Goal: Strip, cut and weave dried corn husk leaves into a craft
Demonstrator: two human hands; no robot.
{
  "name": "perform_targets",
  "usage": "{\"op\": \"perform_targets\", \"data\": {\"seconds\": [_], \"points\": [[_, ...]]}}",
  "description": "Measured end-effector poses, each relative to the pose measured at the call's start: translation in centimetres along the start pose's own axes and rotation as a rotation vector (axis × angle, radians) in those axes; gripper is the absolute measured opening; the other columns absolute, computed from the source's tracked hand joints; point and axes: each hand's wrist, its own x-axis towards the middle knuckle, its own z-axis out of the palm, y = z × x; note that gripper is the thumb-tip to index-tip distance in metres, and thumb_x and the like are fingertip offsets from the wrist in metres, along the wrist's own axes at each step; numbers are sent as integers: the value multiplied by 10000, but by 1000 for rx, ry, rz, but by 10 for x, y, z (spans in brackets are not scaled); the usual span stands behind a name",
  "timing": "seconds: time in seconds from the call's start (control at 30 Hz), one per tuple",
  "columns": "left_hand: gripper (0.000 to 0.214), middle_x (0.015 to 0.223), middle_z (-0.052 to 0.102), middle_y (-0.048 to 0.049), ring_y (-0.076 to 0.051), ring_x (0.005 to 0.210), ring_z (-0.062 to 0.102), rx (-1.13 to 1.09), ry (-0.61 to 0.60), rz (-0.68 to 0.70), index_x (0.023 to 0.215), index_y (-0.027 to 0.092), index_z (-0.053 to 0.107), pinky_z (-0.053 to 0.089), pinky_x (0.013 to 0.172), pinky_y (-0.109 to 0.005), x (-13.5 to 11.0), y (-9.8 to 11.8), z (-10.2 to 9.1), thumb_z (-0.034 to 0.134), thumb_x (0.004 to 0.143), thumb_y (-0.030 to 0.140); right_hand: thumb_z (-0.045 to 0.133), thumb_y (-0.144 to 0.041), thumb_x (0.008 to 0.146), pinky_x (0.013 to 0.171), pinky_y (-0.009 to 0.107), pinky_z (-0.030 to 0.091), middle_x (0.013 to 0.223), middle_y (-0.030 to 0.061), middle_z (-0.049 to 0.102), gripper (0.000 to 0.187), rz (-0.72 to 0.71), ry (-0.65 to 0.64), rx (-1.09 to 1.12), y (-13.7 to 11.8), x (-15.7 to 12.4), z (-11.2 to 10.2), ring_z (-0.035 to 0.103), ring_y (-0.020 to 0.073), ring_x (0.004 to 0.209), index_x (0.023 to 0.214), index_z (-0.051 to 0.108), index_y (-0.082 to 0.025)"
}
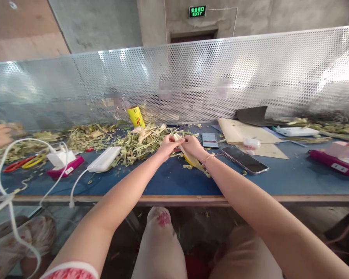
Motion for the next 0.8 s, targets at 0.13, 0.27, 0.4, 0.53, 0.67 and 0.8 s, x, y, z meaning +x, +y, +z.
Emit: {"op": "perform_targets", "data": {"seconds": [0.13,0.27,0.4,0.53,0.67,0.8], "points": [[348,733,545,8,-97,634,558,14,48,-41,728,163,430,489,592,-253,-2,1,3,743,590,220,467,-253,675,511,233,222,474,-54,337,241,-74,21,-79,-2,-1,0,305,90,517,498,319,-185],[212,696,532,16,-91,593,547,-7,76,-84,729,163,442,488,580,-253,-1,1,2,650,690,170,479,-328,701,492,237,197,444,-59,273,331,-112,13,-112,-3,-2,0,272,83,491,477,279,-189],[155,666,527,18,-85,582,549,-31,95,-85,703,154,451,494,579,-242,1,1,1,601,721,120,484,-363,723,487,236,191,446,-58,277,372,-101,16,-123,-3,-1,0,262,81,488,475,269,-188],[124,648,547,11,-86,582,564,-101,91,-73,697,136,478,501,608,-249,2,2,2,593,726,100,473,-343,750,502,231,215,485,-42,353,348,-77,7,-121,-2,1,2,305,88,509,491,305,-184],[78,618,578,-5,-89,567,572,-159,65,-69,697,114,517,498,624,-257,3,2,2,579,735,85,452,-295,774,528,228,244,527,-30,404,293,-78,25,-136,-1,4,4,351,101,537,529,333,-186],[72,603,602,-7,-93,557,573,-201,46,-42,689,106,550,490,624,-255,4,2,0,611,700,70,414,-293,805,535,229,256,546,-23,437,278,-74,49,-98,-2,4,3,392,112,552,556,346,-189]]}}
